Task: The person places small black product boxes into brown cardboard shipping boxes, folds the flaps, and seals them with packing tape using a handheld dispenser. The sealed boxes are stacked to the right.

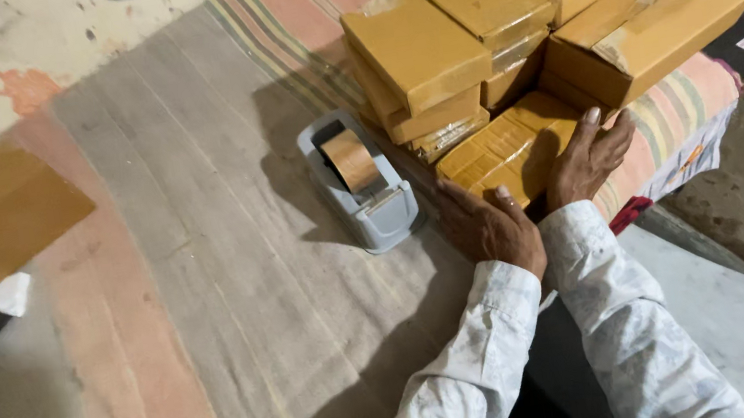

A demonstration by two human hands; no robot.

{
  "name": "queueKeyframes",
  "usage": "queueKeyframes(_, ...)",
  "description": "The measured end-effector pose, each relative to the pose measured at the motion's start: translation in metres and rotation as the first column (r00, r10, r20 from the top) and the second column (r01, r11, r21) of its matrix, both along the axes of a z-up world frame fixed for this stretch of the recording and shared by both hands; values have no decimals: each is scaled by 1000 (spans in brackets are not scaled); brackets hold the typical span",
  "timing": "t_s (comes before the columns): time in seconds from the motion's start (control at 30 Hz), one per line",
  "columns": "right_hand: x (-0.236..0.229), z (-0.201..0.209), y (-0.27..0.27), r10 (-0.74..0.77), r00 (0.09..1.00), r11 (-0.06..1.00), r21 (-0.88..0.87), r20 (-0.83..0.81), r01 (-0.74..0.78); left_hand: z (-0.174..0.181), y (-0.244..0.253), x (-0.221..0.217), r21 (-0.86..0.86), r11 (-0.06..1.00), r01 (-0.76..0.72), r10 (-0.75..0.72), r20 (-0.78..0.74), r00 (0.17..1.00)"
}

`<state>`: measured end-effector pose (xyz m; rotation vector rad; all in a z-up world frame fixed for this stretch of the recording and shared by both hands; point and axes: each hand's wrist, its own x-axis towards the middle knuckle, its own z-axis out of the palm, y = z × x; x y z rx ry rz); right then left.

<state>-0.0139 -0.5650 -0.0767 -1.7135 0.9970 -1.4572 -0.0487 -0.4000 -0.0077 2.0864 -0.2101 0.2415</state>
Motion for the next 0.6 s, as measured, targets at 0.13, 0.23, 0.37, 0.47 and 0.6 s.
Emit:
queueKeyframes(0.13,-1,5,-15,2,999,1000,-5,-36,-2,-6,-15,-1,-74,996,50,-46,59,997)
queueKeyframes(0.23,0,9,-24,25,1000,999,32,5,-25,-6,-22,3,-23,997,71,-69,67,995)
queueKeyframes(0.37,-8,16,-31,52,999,996,73,-2,-52,-1,-23,0,-51,992,113,-113,0,994)
queueKeyframes(0.47,8,27,-16,104,994,992,67,32,-106,7,-7,-4,-241,956,166,-193,-96,976)
queueKeyframes(0.6,0,36,52,228,969,971,47,96,-234,4,66,-24,-367,858,360,-356,81,931)
